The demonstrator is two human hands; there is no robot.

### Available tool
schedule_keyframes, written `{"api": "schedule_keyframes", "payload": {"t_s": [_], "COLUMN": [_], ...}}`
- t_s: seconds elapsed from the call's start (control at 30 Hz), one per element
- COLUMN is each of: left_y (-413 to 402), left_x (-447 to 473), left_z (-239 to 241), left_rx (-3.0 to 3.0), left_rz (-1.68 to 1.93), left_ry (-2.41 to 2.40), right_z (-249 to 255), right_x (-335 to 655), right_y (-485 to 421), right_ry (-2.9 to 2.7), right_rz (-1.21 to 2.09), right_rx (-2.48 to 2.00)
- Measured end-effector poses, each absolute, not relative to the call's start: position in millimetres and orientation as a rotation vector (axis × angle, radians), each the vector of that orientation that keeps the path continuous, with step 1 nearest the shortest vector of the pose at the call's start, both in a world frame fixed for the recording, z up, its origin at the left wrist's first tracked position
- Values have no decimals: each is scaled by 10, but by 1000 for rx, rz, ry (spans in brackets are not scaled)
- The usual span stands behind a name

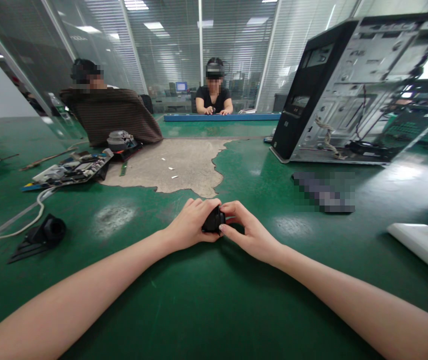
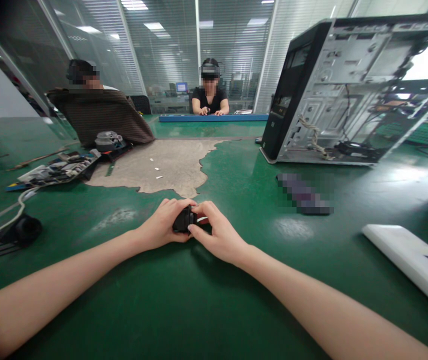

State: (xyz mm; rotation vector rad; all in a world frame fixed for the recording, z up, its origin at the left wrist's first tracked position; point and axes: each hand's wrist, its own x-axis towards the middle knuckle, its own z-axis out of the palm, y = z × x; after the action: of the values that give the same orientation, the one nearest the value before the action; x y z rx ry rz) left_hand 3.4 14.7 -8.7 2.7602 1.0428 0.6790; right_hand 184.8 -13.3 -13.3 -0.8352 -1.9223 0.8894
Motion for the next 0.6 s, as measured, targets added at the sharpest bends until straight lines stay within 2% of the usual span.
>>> {"api": "schedule_keyframes", "payload": {"t_s": [0.27, 0.6], "left_y": [151, 149], "left_x": [43, 43], "left_z": [-96, -93], "left_rx": [2781, 2788], "left_rz": [665, 663], "left_ry": [1062, 1086], "right_z": [-176, -137], "right_x": [1844, 1857], "right_y": [-95, -113], "right_ry": [-1851, -1881], "right_rz": [1024, 1030], "right_rx": [-872, -858]}}
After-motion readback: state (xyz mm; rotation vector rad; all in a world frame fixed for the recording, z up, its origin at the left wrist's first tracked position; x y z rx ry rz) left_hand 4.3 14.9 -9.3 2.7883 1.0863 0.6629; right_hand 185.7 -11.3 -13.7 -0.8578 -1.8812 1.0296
